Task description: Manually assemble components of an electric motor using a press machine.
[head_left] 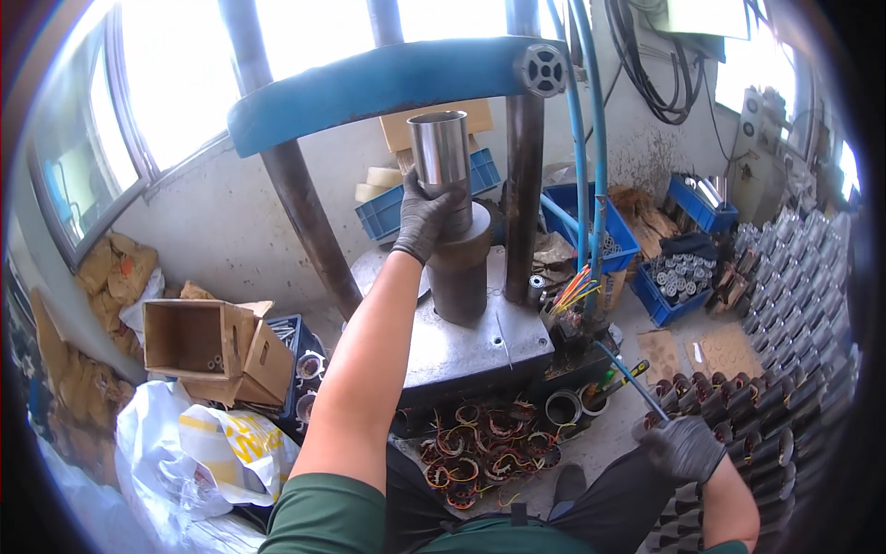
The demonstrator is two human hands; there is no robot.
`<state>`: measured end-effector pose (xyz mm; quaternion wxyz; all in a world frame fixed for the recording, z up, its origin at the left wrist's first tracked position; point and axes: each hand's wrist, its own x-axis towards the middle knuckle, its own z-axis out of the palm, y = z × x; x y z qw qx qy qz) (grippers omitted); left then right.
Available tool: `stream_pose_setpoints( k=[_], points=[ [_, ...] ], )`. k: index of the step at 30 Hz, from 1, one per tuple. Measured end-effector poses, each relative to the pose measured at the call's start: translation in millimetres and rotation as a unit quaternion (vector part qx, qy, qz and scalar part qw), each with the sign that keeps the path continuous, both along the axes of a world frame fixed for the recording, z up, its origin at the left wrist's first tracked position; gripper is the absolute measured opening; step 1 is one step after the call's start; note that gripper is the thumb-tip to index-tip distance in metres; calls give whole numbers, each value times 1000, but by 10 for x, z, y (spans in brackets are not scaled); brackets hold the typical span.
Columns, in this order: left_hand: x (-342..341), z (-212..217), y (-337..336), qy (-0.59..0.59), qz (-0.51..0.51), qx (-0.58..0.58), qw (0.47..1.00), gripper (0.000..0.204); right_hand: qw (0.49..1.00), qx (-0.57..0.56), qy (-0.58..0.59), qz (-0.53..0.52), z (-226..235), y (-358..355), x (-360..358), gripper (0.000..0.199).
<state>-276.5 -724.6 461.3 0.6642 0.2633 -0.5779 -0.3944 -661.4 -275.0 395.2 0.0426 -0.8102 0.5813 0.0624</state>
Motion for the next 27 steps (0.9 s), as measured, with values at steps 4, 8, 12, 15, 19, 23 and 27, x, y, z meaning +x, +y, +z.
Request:
stream_pose_setpoints(
  k=[4, 8, 12, 15, 19, 23, 27],
  points=[
    [9, 49, 65, -24, 8, 15, 1000, 98, 999, -46, -7, -8, -63, 45, 61, 38],
    [17, 74, 104, -20, -9, 26, 999, 98, 996, -83, -6, -12, -14, 52, 162, 39],
    [25, 86, 129, -34, -8, 20, 999, 97, 996, -80, 12, -25, 43, 46, 236, 28],
    [26, 76, 116, -23, -15, 17, 999, 98, 995, -90, -6, -45, 44, 32, 266, 12],
    [23, 41, 47, 4, -46, 21, 999, 101, 993, -101, -20, -63, 35, 27, 293, 11],
    [26, 2, -12, 13, -58, 3, 998, 105, 991, -96, -24, -94, 58, 37, 338, 12],
    [33, -8, -47, -5, -46, -4, 999, 111, 988, -100, -30, -112, 87, 31, 385, 11]
  ],
)
